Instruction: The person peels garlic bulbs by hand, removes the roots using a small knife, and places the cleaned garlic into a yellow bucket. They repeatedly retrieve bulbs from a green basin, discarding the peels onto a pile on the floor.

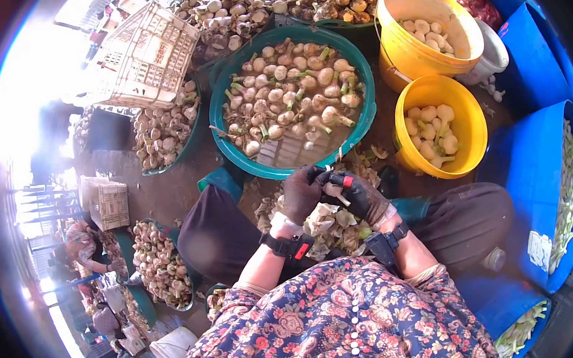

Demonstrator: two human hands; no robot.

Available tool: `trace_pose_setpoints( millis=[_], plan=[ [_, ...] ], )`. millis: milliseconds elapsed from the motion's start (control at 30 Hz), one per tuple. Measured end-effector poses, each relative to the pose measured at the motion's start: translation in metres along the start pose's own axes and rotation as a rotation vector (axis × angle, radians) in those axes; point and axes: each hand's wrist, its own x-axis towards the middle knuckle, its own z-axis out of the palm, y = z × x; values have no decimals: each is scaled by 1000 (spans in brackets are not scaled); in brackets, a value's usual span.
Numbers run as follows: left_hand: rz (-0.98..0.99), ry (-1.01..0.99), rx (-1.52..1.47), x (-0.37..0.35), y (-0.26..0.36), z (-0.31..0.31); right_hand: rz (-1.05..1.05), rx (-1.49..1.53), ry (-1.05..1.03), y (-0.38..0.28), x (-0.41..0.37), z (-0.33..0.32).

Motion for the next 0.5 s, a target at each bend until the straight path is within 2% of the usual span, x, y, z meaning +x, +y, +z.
trace_pose_setpoints(
  millis=[67,167,233,267,333,400,433,467,500],
  plan=[
    [76,55,152,2,-12,1,-68,-29,19,5,1,-1],
    [129,152,159,4,-21,8,144,459,76,-3,0,1],
    [126,236,56,9,-32,12,146,472,46,24,-1,-10],
    [123,276,3,11,-30,13,153,627,39,15,-3,-9],
    [9,260,-65,15,-27,-2,192,859,12,6,-3,-9],
    [-86,82,-83,15,-19,-16,259,1021,-41,7,0,-7],
    [-67,73,-165,16,-30,-13,233,881,36,11,0,-1],
    [-45,62,-248,17,-40,-7,201,568,-2,11,3,-2],
    [16,-17,-186,12,-21,-5,170,254,-36,12,4,-5]
  ],
)
